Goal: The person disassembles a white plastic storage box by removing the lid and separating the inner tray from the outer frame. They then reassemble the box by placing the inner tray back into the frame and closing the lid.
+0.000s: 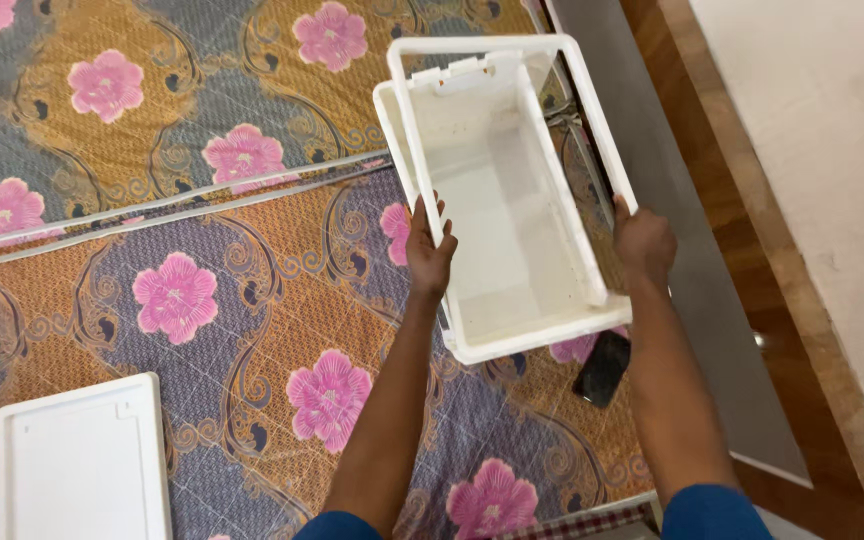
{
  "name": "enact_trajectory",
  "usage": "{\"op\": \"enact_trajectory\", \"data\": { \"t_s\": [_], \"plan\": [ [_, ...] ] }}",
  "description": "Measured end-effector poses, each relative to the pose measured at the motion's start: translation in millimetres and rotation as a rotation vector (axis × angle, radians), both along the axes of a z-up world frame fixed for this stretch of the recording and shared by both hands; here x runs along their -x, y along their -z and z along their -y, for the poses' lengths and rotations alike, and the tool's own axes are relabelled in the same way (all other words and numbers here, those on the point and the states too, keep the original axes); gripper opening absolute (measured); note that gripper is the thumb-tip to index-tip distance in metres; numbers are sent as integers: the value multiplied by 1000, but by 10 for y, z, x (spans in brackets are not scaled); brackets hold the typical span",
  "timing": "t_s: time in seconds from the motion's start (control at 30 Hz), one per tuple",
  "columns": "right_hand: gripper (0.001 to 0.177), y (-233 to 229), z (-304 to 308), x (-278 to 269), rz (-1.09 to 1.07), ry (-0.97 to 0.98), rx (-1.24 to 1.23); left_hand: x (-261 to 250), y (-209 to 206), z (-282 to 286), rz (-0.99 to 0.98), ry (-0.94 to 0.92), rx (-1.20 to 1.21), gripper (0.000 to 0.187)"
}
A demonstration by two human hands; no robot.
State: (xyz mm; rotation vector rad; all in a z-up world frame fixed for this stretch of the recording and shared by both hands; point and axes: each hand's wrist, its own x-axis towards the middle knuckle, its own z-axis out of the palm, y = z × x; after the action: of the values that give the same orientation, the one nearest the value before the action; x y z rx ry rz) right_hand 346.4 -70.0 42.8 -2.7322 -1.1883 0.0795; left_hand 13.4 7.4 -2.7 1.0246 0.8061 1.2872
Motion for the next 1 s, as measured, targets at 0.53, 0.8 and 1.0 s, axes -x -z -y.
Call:
{"op": "enact_trajectory", "data": {
  "t_s": [0.53, 0.8, 1.0],
  "plan": [
    [58, 85, -6, -307, -97, -8, -123, -117, 48, 8, -16, 2, 3, 87],
    [36, -186, -12, -162, -232, -140, -397, 201, -139, -44, 108, 56, 82, 82],
    [25, -500, 213, 170, -387, -172, -523, 522, -479, 95, -19, 23, 121, 74]
  ]
}}
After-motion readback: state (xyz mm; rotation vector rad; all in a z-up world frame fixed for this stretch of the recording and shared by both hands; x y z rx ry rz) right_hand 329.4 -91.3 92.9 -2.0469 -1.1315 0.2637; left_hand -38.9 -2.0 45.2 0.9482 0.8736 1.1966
